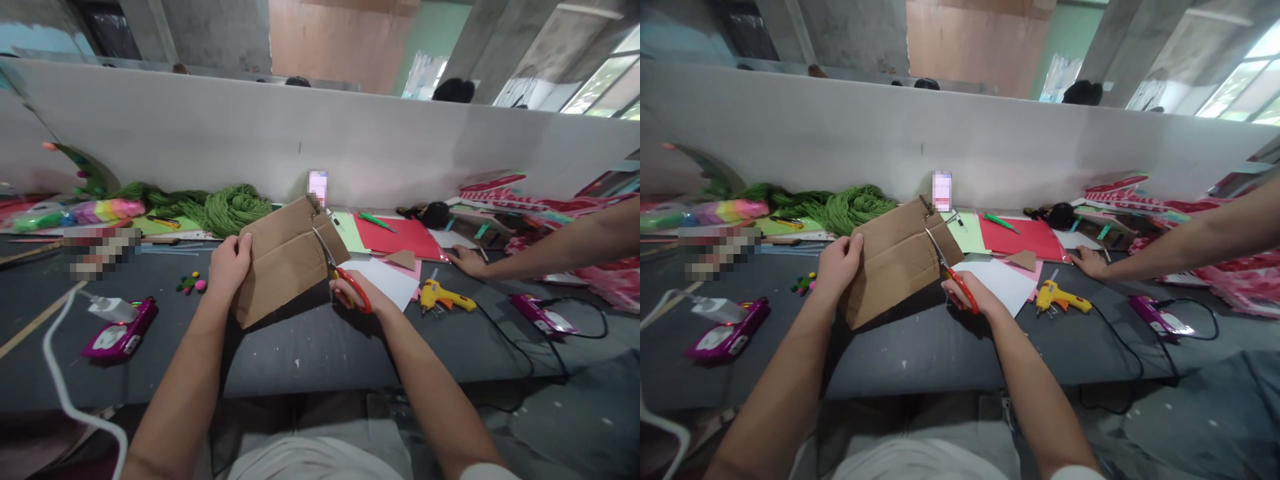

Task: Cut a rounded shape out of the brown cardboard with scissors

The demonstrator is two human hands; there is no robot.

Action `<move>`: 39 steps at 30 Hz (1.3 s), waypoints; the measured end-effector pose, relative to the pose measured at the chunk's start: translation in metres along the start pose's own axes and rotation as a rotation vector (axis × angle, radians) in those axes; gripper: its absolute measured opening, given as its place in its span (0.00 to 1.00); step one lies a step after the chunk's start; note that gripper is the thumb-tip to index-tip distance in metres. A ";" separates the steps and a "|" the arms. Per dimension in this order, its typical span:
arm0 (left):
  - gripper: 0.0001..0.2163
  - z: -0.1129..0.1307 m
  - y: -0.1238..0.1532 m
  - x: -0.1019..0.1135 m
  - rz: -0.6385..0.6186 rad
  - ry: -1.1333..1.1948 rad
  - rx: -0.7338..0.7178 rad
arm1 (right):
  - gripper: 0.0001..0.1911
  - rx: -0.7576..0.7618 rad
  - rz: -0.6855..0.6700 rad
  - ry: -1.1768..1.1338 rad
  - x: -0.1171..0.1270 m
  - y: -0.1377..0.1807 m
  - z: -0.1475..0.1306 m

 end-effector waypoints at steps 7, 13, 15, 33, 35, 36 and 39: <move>0.22 -0.027 -0.005 -0.016 -0.121 -0.099 0.071 | 0.13 -0.087 -0.107 -0.198 -0.017 0.002 0.007; 0.23 -0.030 -0.004 -0.026 -0.137 -0.109 0.086 | 0.16 -0.076 -0.103 -0.139 -0.012 0.007 0.000; 0.23 -0.030 -0.004 -0.028 -0.151 -0.112 0.084 | 0.16 -0.081 -0.082 -0.121 -0.012 0.006 0.001; 0.23 -0.029 -0.001 -0.036 -0.194 -0.126 0.070 | 0.27 -0.102 0.053 0.119 -0.009 -0.002 0.017; 0.23 -0.030 -0.002 -0.037 -0.190 -0.118 0.067 | 0.27 -0.106 0.076 0.135 -0.008 -0.003 0.018; 0.23 -0.030 -0.002 -0.037 -0.188 -0.114 0.063 | 0.27 -0.097 0.081 0.138 -0.008 -0.003 0.018; 0.24 -0.031 -0.003 -0.037 -0.183 -0.104 0.054 | 0.28 -0.064 0.089 0.142 -0.008 -0.003 0.014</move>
Point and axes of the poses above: each hand's wrist, its own y-axis away from the middle knuckle, its own x-axis out of the back of the hand, z = x × y, the point moved 7 cm from there along -y, towards the middle knuckle, and after that the axes turned 5 degrees about x, right-handed, at the moved point
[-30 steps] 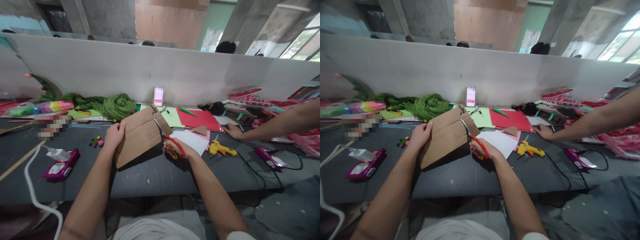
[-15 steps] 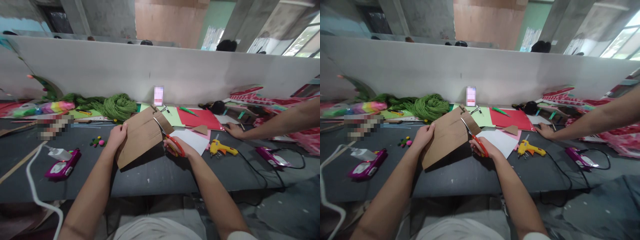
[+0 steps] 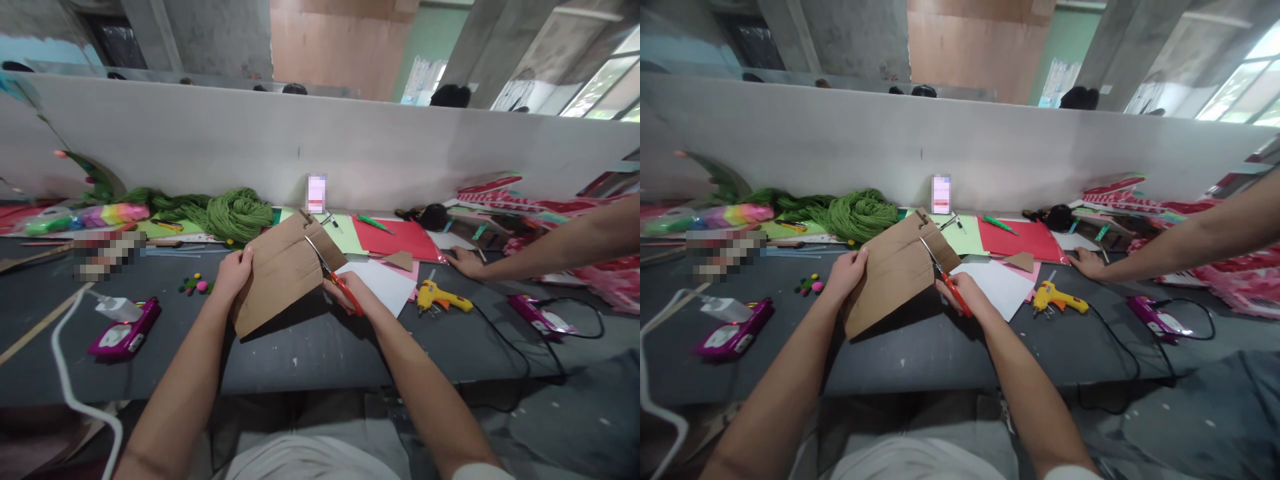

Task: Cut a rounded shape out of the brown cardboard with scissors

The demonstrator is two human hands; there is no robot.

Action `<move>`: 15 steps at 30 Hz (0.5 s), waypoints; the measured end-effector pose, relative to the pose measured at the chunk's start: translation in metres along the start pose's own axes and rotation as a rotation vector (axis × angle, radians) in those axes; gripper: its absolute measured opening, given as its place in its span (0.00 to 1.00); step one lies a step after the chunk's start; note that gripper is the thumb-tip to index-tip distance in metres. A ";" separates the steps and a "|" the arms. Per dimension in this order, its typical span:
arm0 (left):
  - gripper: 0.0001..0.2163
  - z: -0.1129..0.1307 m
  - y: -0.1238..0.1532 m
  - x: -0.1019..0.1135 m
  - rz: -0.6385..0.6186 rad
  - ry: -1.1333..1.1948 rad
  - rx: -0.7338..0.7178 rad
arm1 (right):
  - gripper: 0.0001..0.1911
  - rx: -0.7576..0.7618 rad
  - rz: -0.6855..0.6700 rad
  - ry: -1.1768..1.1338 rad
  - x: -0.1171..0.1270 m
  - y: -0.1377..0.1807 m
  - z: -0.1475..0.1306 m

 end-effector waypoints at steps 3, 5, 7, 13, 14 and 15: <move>0.23 -0.002 0.000 0.000 -0.006 0.004 0.011 | 0.28 0.002 -0.012 -0.033 -0.002 -0.001 0.001; 0.23 -0.002 0.000 0.000 -0.004 0.008 0.012 | 0.28 -0.002 0.000 -0.066 -0.002 -0.004 0.003; 0.23 -0.002 0.000 0.002 0.013 0.008 0.005 | 0.27 -0.013 0.025 -0.119 -0.002 -0.006 0.004; 0.21 0.000 0.000 0.005 0.018 0.003 -0.017 | 0.21 -0.074 -0.096 -0.243 -0.009 0.000 -0.004; 0.21 0.000 0.000 0.006 0.020 0.009 -0.021 | 0.19 -0.073 -0.109 -0.237 -0.008 0.002 -0.005; 0.21 0.000 0.000 0.006 0.026 0.017 -0.027 | 0.18 -0.063 -0.120 -0.219 -0.007 0.004 -0.007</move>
Point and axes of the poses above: each hand's wrist, its own y-axis away from the middle knuckle, its own x-axis out of the back of the hand, z = x × y, the point moved 7 cm from there along -y, towards the middle knuckle, and after that the axes turned 5 degrees about x, right-handed, at the moved point
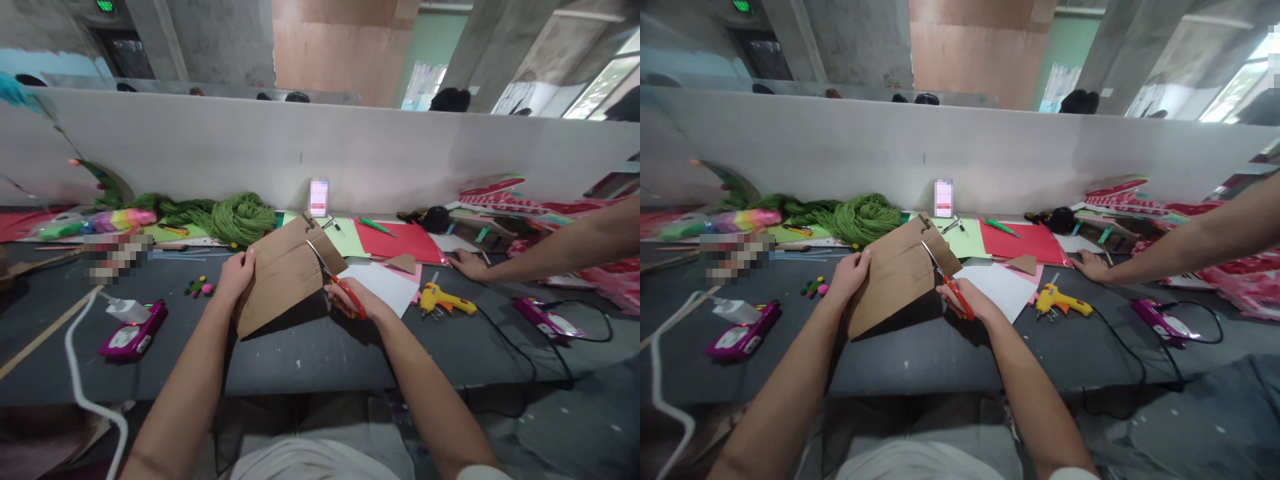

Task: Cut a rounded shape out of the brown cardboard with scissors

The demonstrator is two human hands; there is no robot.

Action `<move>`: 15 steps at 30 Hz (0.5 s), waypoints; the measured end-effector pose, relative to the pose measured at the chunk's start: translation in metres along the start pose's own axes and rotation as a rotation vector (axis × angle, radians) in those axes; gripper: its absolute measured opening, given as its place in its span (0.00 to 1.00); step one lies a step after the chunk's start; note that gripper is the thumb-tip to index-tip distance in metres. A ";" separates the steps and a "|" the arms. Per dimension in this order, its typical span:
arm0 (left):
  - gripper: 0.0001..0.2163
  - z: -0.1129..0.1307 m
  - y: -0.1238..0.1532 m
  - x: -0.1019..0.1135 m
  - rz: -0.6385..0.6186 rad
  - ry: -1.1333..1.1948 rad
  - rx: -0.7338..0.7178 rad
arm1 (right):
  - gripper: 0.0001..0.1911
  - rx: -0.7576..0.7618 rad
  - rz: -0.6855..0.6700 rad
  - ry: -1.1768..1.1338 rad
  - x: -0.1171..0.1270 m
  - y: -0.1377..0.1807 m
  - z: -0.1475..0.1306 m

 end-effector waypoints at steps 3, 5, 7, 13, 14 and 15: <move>0.20 0.001 0.001 0.001 0.024 0.026 -0.017 | 0.18 0.076 -0.043 0.123 0.003 0.006 -0.007; 0.21 0.002 0.001 0.001 0.031 0.038 -0.026 | 0.18 0.125 -0.065 0.180 0.004 0.008 -0.009; 0.21 0.003 0.001 0.002 0.033 0.043 -0.028 | 0.17 0.134 -0.050 0.192 0.005 0.007 -0.007; 0.20 0.004 0.004 0.001 0.021 0.052 -0.017 | 0.15 0.085 0.109 0.214 0.010 -0.002 0.006; 0.20 0.004 0.004 0.001 0.021 0.056 -0.019 | 0.15 0.081 0.115 0.219 0.009 -0.003 0.006; 0.20 0.004 0.004 0.001 0.023 0.061 -0.021 | 0.16 0.079 0.120 0.222 0.010 -0.004 0.006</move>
Point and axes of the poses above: each hand's wrist, its own y-axis away from the middle knuckle, its own x-axis out of the back of the hand, z = x × y, the point moved 7 cm from there along -y, towards the middle knuckle, and after that the axes turned 5 degrees about x, right-handed, at the moved point
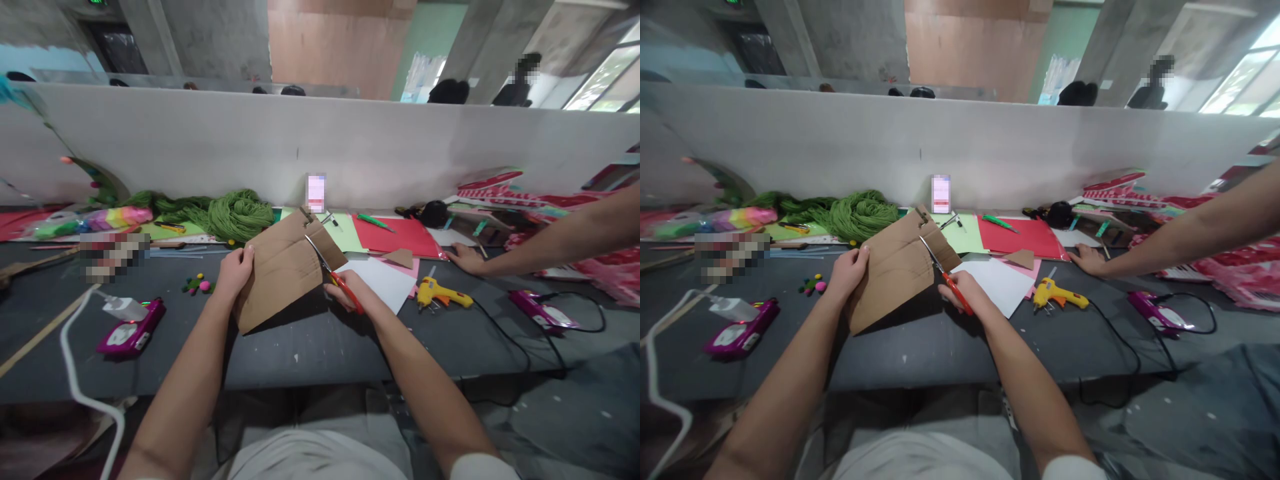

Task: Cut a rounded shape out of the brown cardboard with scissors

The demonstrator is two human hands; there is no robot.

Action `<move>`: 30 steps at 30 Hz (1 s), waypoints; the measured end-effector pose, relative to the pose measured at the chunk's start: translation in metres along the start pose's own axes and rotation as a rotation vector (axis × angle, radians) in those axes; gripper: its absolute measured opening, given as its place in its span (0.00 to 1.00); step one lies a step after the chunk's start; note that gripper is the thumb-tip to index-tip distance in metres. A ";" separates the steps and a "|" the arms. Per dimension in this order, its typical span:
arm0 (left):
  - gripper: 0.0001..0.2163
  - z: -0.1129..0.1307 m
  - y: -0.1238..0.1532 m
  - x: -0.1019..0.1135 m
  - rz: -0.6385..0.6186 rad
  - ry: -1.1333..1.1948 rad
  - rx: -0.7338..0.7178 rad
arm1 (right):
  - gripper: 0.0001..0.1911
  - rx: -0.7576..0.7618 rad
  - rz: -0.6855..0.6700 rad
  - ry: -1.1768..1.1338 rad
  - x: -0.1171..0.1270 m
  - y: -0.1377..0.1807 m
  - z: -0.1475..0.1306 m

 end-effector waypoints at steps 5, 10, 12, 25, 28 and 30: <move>0.20 -0.001 -0.001 -0.002 0.015 0.020 -0.012 | 0.18 -0.018 0.034 0.031 0.002 -0.001 0.000; 0.21 -0.003 -0.002 -0.003 0.026 0.025 0.002 | 0.20 -0.014 0.014 0.030 0.003 0.001 -0.004; 0.21 -0.002 -0.002 -0.003 0.028 0.030 0.002 | 0.23 -0.026 -0.053 -0.005 0.002 0.003 -0.007; 0.20 -0.028 -0.013 0.035 0.220 0.125 0.092 | 0.28 -0.043 -0.339 -0.104 0.012 0.021 -0.011; 0.21 -0.031 -0.014 0.040 0.258 0.121 0.113 | 0.28 0.019 -0.422 -0.129 0.017 0.028 -0.013; 0.21 -0.033 -0.014 0.044 0.281 0.112 0.133 | 0.27 0.039 -0.470 -0.150 0.020 0.034 -0.013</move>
Point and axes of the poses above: each hand's wrist, its own y-axis away from the middle knuckle, its own x-axis out of the back of the hand, z = x × y, the point moved 7 cm from there along -y, towards the middle knuckle, and after that the axes turned 5 degrees about x, right-handed, at the moved point
